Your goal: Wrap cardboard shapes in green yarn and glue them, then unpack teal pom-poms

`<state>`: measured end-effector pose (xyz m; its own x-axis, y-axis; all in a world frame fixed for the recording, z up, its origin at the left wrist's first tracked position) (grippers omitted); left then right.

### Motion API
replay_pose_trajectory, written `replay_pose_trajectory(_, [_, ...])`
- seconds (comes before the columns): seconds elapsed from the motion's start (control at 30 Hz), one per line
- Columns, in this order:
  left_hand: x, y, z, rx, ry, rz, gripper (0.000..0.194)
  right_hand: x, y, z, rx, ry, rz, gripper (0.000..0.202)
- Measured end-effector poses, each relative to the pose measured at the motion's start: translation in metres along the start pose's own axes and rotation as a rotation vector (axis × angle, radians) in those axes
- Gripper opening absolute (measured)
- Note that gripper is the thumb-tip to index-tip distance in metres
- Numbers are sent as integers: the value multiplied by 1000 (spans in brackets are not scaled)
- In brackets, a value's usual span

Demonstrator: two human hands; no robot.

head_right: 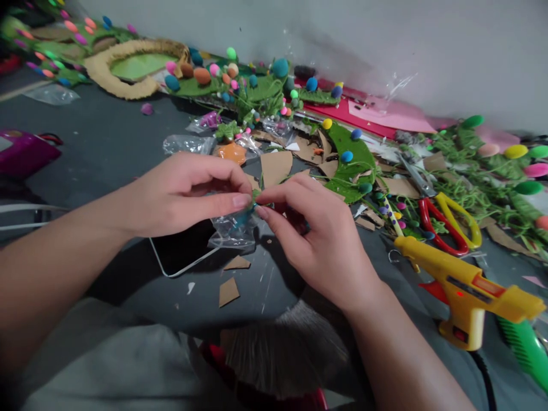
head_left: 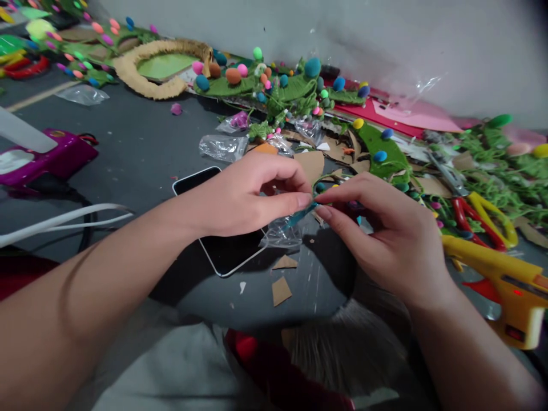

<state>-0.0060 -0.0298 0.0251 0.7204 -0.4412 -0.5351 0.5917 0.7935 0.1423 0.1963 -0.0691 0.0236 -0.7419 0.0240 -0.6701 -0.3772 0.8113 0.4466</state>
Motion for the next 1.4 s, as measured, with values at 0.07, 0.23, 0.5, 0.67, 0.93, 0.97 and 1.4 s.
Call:
replay_pose_trajectory(0.07, [0, 0, -1, -1, -23, -1, 14, -1, 0, 0, 2, 3, 31, 8])
replay_pose_trajectory(0.23, [1, 0, -4, -9, -100, 24, 14, -3, 0, -1, 20, 26, 152, 7])
replay_pose_trajectory(0.5, [0, -3, 0, -22, -59, 73, 17, -1, -1, -1, 50, 47, 145, 19])
replay_pose_trajectory(0.67, [2, -4, 0, -41, -70, 111, 17, 1, -2, -2, 23, 50, 167, 24])
replay_pose_trajectory(0.93, [5, -4, 0, -35, -98, 118, 17, 4, -2, -2, -8, 54, 166, 30])
replay_pose_trajectory(0.97, [5, -4, 0, -34, -104, 124, 16, 4, -2, -2, -12, 54, 165, 31])
replay_pose_trajectory(1.4, [4, -6, 1, -15, -24, 140, 17, 0, -1, 0, 76, 77, 153, 16])
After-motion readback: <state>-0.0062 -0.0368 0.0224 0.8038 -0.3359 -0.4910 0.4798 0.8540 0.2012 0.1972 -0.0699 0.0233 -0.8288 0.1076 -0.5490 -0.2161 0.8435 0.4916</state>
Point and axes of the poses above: each hand's wrist, its own y-axis towards the middle knuckle, its own x-axis out of the palm, z = x × y, the point moved 2 cm from there along y, towards the middle knuckle, and after that the axes turned 2 degrees about y, right-handed, at the moved point
